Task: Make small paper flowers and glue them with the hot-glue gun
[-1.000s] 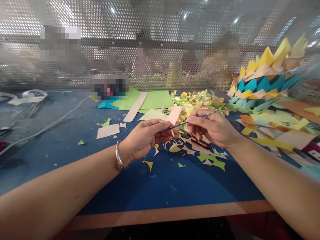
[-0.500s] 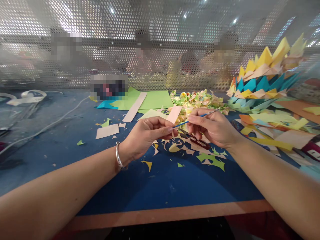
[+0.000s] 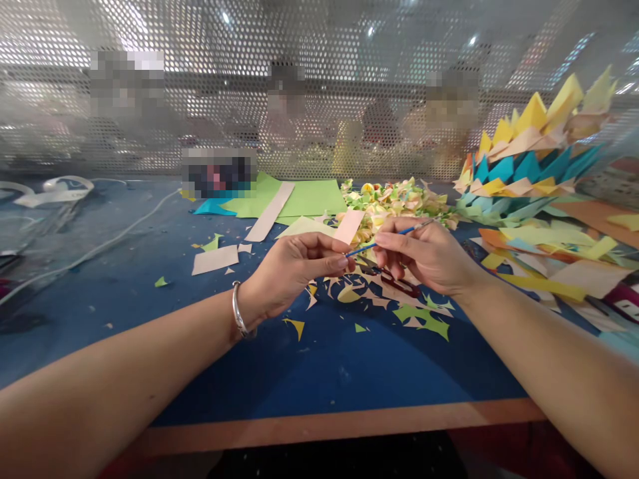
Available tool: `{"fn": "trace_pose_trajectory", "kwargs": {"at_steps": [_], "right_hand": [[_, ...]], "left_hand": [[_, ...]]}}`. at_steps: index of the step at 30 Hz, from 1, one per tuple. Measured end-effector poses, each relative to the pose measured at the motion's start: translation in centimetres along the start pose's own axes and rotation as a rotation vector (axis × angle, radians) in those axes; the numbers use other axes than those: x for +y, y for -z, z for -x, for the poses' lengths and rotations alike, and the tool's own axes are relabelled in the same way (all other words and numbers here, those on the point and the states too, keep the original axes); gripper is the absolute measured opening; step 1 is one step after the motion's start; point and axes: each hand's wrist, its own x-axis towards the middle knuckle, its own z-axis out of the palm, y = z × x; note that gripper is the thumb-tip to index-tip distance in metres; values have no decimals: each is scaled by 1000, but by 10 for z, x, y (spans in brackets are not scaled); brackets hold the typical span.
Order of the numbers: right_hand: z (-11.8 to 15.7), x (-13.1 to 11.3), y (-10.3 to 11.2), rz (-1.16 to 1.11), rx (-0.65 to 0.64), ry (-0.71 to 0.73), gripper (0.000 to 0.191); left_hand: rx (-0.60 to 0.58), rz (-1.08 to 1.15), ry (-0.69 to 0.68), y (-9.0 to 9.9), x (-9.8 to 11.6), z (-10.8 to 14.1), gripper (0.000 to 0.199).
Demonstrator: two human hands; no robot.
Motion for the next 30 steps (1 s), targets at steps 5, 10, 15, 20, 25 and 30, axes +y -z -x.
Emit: {"fn": "trace_pose_trajectory", "kwargs": {"at_steps": [5,10,15,20,25,30], "right_hand": [[0,0,2,21,-6,-27,24],[1,1,1,66,5,-29,22],[1,-2,-1,86,21,-30,20],[1,-4,-1,129,24,-12,19],[1,-4,0,153,20,-4,19],[2,-4,-1,153,17,1,19]], "left_hand": [[10,18,32,1,2,-1,15],[34,-5,41,3,2,-3,16],[11,-8,78,4,5,-2,18],[1,-2,105,5,8,-1,19],[18,43,101,5,7,-2,6],[17,27,113,4,6,-2,13]]}}
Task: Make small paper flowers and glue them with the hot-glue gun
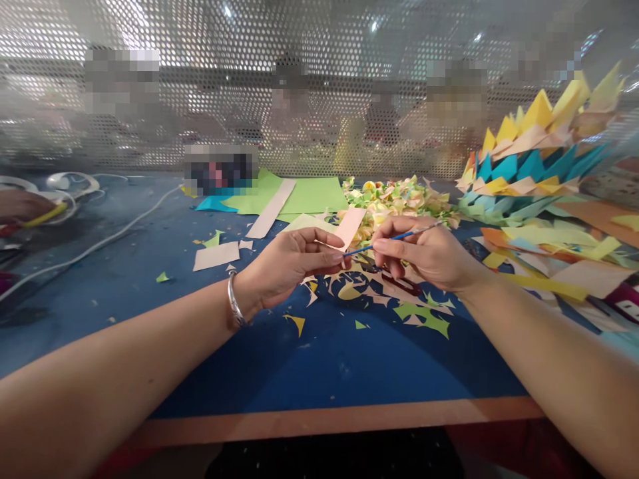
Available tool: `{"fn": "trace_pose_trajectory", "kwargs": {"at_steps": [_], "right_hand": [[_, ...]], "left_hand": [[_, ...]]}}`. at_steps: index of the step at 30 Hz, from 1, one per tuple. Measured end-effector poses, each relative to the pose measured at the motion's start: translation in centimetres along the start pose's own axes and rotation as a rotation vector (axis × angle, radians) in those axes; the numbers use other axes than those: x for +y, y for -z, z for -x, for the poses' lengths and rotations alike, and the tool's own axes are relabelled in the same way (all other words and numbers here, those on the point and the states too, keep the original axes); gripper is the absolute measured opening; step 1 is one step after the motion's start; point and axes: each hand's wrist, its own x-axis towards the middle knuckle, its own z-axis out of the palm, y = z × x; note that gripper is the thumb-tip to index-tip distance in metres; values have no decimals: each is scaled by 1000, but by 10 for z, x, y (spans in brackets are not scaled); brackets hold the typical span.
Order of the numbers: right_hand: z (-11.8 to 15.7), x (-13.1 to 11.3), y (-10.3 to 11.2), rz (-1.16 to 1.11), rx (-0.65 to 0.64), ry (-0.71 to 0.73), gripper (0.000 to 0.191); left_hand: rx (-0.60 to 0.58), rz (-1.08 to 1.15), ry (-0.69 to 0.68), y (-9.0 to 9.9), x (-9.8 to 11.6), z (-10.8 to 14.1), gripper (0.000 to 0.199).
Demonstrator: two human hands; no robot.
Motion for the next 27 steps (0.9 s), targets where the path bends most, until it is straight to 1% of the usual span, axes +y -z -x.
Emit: {"fn": "trace_pose_trajectory", "kwargs": {"at_steps": [11,18,27], "right_hand": [[2,2,1,-41,-38,-11,19],[4,3,0,15,-23,-22,22],[3,2,-1,9,-24,-2,16]], "left_hand": [[-7,-9,2,0,-3,-1,17],[11,-14,17,-2,-1,0,18],[14,-31,-22,0,-2,-2,21]]}}
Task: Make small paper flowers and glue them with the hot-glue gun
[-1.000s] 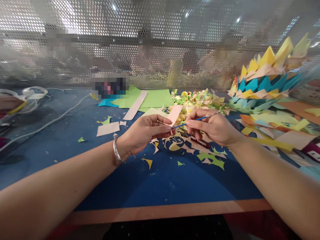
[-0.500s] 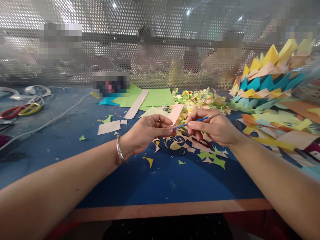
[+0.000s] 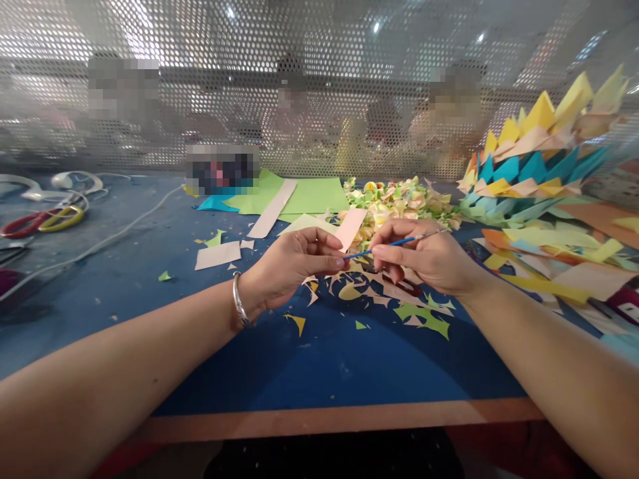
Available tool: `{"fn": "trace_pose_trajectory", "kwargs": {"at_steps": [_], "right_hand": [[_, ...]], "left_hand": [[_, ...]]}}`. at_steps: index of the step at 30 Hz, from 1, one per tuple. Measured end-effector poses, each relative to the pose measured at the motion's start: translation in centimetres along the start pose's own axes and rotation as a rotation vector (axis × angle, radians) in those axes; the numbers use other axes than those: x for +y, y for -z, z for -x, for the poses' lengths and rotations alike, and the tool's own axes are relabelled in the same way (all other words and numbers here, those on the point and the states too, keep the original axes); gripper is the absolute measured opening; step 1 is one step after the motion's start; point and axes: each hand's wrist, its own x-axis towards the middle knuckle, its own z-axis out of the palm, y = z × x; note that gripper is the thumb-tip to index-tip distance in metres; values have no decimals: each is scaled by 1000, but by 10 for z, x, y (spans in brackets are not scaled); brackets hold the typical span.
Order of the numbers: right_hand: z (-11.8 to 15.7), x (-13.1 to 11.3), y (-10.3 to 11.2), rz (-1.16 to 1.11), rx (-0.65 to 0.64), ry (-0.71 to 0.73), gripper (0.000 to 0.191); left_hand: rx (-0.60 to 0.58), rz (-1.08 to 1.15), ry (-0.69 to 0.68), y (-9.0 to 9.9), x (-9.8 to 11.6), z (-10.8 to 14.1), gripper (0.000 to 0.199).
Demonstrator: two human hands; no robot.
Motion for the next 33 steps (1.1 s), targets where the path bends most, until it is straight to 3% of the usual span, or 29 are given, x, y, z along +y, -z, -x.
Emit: {"fn": "trace_pose_trajectory", "kwargs": {"at_steps": [6,13,33], "right_hand": [[0,-1,-1,-21,12,-8,16],[-1,2,1,-15,16,2,17],[-1,0,0,-43,9,20,16]], "left_hand": [[0,28,12,1,-1,1,25],[11,97,70,0,3,2,15],[28,88,15,-2,-1,1,21]]}}
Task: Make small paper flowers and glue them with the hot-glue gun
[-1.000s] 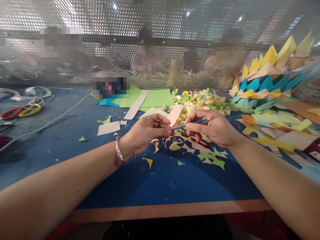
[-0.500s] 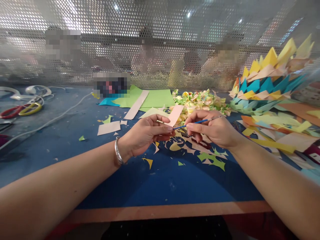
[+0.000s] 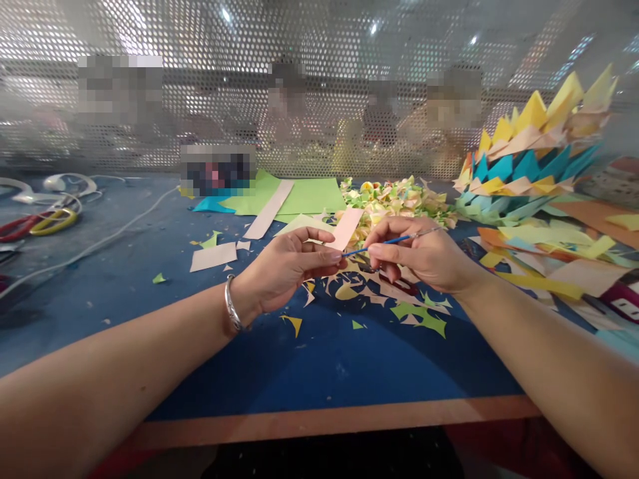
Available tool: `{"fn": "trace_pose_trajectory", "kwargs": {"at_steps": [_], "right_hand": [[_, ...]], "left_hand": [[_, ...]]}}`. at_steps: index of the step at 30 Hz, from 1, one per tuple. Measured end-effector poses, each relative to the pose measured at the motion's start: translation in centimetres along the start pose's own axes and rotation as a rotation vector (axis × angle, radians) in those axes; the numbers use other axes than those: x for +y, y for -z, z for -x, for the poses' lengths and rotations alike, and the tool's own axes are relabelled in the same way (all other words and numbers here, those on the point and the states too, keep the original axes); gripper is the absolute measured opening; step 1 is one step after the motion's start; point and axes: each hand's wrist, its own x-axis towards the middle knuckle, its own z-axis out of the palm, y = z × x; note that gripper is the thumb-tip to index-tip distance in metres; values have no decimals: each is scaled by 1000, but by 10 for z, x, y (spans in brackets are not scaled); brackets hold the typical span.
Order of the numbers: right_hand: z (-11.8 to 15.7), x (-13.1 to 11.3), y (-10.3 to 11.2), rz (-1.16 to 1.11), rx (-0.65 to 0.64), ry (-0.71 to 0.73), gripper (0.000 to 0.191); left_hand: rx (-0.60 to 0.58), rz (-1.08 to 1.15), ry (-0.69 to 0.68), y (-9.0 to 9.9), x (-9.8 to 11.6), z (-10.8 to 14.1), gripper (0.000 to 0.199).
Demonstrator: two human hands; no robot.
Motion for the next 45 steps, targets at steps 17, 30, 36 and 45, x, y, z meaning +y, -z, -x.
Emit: {"fn": "trace_pose_trajectory", "kwargs": {"at_steps": [17,30,36,45], "right_hand": [[-5,2,9,-38,72,106,11],[-4,0,7,-29,84,115,11],[-4,1,7,-17,78,107,11],[-4,0,5,24,96,95,12]], "left_hand": [[167,-9,21,6,3,-9,15],[160,-5,-44,6,2,-8,15],[170,-49,-76,5,1,-7,16],[141,-64,-114,3,-1,-5,24]]}}
